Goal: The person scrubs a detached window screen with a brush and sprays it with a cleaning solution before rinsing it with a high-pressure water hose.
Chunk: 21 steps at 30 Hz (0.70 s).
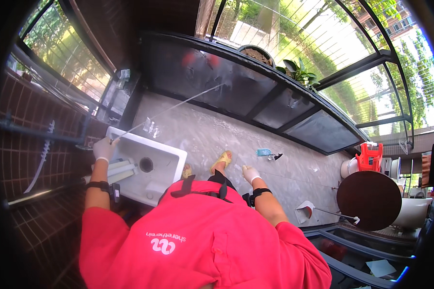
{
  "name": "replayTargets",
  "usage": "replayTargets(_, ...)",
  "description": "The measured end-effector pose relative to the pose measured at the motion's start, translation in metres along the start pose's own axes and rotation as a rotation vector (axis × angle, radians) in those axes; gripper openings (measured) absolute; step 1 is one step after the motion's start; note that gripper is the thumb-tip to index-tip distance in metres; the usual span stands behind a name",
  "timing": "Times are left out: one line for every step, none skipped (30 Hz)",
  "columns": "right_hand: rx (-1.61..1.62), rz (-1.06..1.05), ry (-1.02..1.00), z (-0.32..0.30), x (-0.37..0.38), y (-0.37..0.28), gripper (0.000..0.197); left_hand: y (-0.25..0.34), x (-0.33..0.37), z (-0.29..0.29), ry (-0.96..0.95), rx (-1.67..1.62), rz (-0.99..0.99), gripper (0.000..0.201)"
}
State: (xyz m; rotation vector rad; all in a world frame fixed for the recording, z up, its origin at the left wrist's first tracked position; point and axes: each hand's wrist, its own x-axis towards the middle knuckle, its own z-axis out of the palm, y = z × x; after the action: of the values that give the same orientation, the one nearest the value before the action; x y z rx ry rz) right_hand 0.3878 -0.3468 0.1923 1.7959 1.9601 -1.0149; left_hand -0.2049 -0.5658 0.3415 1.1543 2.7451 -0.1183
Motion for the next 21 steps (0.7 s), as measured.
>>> replayTargets(0.006,-0.005,0.002,0.002,0.0,-0.002,0.049,-0.002,0.0,0.008,0.001,0.002,0.002,0.048)
replayTargets(0.009,-0.004,0.002,0.003,0.0,-0.004,0.049,-0.004,-0.001,0.015,-0.037,0.049,0.008,0.049)
replayTargets(-0.003,-0.026,0.004,0.004,0.0,-0.006,0.049,-0.006,0.0,0.02,-0.075,0.096,0.014,0.05)
replayTargets(-0.016,-0.047,0.006,0.003,-0.001,-0.01,0.049,-0.006,-0.001,0.021,-0.077,0.096,0.016,0.05)
replayTargets(-0.017,-0.045,0.005,0.001,-0.002,-0.013,0.049,-0.005,-0.001,0.021,-0.093,0.114,0.005,0.05)
replayTargets(0.006,-0.042,-0.016,-0.002,-0.003,-0.015,0.049,-0.004,-0.002,0.021,-0.11,0.131,-0.007,0.051)
replayTargets(0.028,-0.041,-0.039,-0.005,-0.005,-0.019,0.049,-0.003,-0.004,0.019,-0.113,0.131,-0.011,0.051)
replayTargets(0.031,-0.037,-0.035,0.001,0.003,-0.006,0.049,0.002,-0.002,0.012,-0.115,0.117,0.002,0.051)
replayTargets(0.058,-0.023,-0.015,0.009,0.012,0.008,0.049,0.005,-0.001,0.005,-0.119,0.104,0.014,0.051)
replayTargets(0.081,-0.012,-0.001,0.01,0.014,0.01,0.048,0.003,0.0,0.003,-0.119,0.104,0.014,0.051)
replayTargets(0.081,-0.012,-0.002,0.011,0.016,0.013,0.048,0.001,0.001,0.0,-0.1,0.066,-0.005,0.049)
replayTargets(0.074,-0.008,0.002,0.011,0.017,0.016,0.048,-0.001,0.001,-0.003,-0.08,0.029,-0.023,0.047)
replayTargets(0.063,-0.007,0.0,0.009,0.015,0.014,0.048,-0.002,-0.001,-0.014,-0.085,0.03,-0.028,0.047)
replayTargets(0.062,-0.003,-0.001,0.005,0.013,0.014,0.048,-0.002,-0.002,-0.028,-0.036,-0.041,-0.037,0.047)
replayTargets(0.03,0.015,-0.016,0.001,0.012,0.013,0.048,-0.001,-0.002,-0.035,0.013,-0.112,-0.045,0.048)
replayTargets(-0.001,0.027,-0.03,-0.001,0.014,0.012,0.048,-0.001,0.0,-0.037,0.012,-0.111,-0.048,0.048)
replayTargets(-0.002,0.025,-0.032,0.0,0.015,0.015,0.048,-0.002,0.001,-0.038,0.031,-0.13,-0.038,0.048)
replayTargets(0.003,0.013,-0.016,0.002,0.015,0.017,0.049,-0.003,0.002,-0.04,0.049,-0.149,-0.028,0.048)
replayTargets(0.008,0.003,-0.002,0.001,0.012,0.013,0.049,-0.002,0.002,-0.038,0.048,-0.148,-0.03,0.048)
replayTargets(0.007,0.003,-0.004,0.001,0.01,0.009,0.049,-0.001,0.003,-0.035,0.056,-0.126,-0.044,0.049)
replayTargets(-0.009,-0.004,0.011,0.002,0.008,0.004,0.049,0.001,0.003,-0.032,0.064,-0.105,-0.058,0.049)
